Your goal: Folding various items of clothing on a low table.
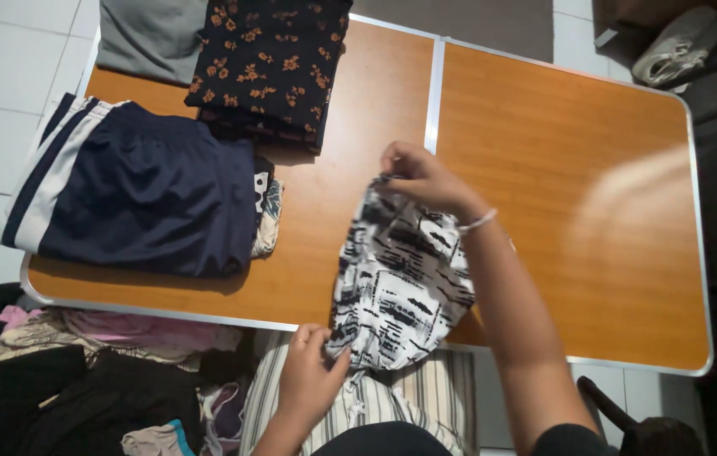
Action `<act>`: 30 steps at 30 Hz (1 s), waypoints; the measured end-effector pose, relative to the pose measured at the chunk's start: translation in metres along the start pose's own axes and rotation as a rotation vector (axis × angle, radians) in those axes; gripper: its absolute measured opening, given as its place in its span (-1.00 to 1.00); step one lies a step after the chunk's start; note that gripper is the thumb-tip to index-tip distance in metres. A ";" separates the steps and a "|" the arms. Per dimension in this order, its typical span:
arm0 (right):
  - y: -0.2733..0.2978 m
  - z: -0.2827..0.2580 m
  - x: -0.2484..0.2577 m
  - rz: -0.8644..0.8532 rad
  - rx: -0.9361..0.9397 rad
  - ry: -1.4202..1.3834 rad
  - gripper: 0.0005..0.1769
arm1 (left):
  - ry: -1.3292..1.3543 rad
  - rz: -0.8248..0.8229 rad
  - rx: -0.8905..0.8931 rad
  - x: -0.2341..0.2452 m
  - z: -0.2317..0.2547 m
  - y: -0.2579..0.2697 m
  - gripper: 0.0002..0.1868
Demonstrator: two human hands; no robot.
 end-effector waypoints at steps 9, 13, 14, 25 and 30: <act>0.103 -0.234 0.045 0.034 0.132 0.426 -0.46 | 0.348 -0.203 -0.253 0.085 0.035 -0.012 -0.54; 0.135 -0.294 0.065 0.007 0.192 0.665 -0.66 | 0.118 -0.104 -0.547 0.161 0.105 -0.022 -0.59; 0.139 -0.297 0.071 0.009 0.196 0.673 -0.66 | 0.120 -0.101 -0.555 0.169 0.115 -0.032 -0.59; 0.143 -0.277 0.131 0.554 0.275 0.369 -0.86 | -0.161 0.139 -0.849 0.193 0.243 -0.166 -0.82; 0.192 -0.238 0.130 0.652 0.465 0.254 -0.85 | -0.208 0.496 -1.190 0.179 0.237 -0.144 -0.85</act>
Point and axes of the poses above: each hand's wrist, its own y-axis away from the middle knuckle, its own x-axis out of the back of the hand, z = x × y, the point moved 5 cm from there along -y, towards the middle knuckle, and after that the axes turned 14 degrees about x, right-handed, at the moved point
